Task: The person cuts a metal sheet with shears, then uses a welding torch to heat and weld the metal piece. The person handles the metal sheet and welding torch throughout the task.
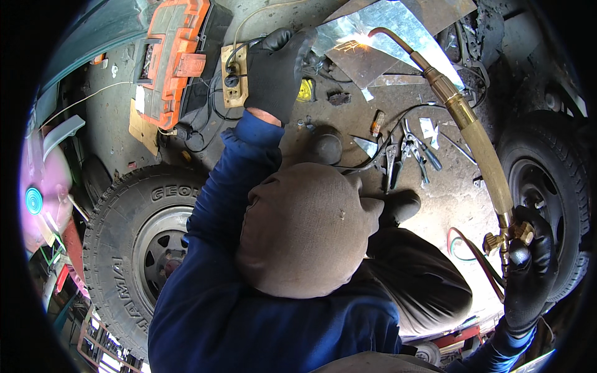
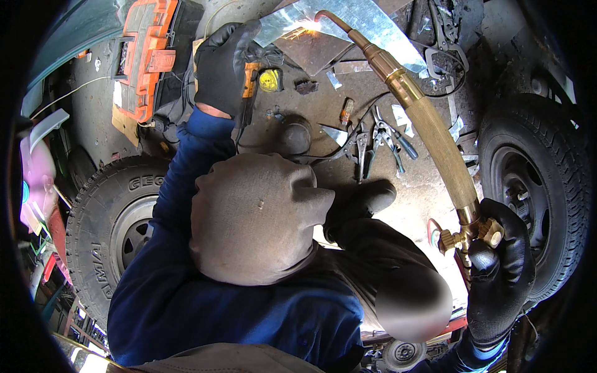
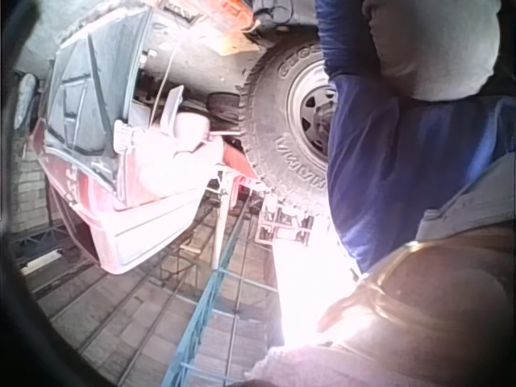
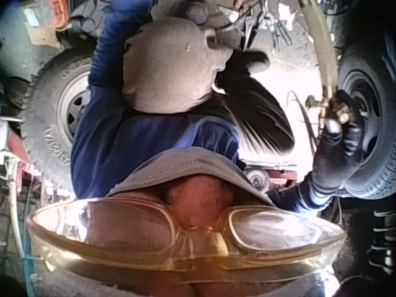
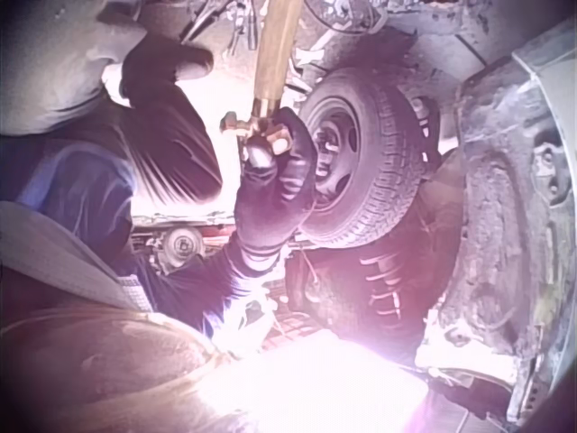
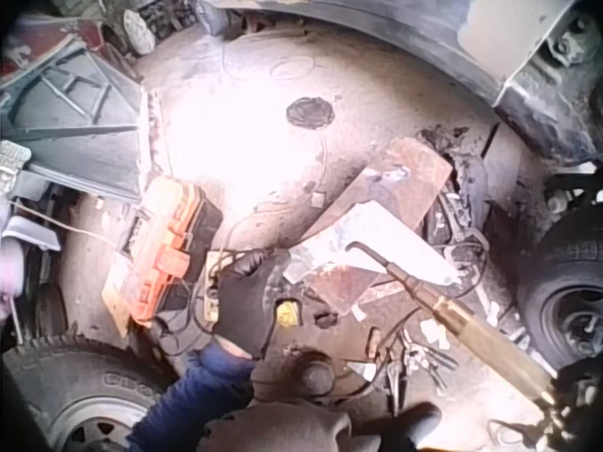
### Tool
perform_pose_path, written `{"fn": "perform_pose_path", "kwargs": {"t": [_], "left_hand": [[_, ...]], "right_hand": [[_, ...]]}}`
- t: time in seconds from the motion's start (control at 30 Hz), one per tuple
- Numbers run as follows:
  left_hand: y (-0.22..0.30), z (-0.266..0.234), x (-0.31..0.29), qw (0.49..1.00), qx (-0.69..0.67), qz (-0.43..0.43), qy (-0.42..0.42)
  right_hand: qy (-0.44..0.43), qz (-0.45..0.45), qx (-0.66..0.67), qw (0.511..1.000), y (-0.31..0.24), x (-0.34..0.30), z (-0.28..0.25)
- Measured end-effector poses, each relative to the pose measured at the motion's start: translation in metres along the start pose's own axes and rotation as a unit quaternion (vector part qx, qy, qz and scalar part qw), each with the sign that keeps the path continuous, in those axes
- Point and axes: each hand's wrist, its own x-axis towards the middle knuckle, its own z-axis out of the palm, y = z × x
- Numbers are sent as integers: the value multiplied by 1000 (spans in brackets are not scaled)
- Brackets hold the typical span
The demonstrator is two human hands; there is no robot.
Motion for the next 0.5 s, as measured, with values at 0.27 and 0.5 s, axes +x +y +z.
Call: {"fn": "perform_pose_path", "kwargs": {"t": [0.27,0.5], "left_hand": [[-1,4,2,996,27,56,62],[8,4,3,982,-169,-80,31]], "right_hand": [[0,13,1,1000,-1,-2,0],[76,4,35,997,28,-23,-9]]}}
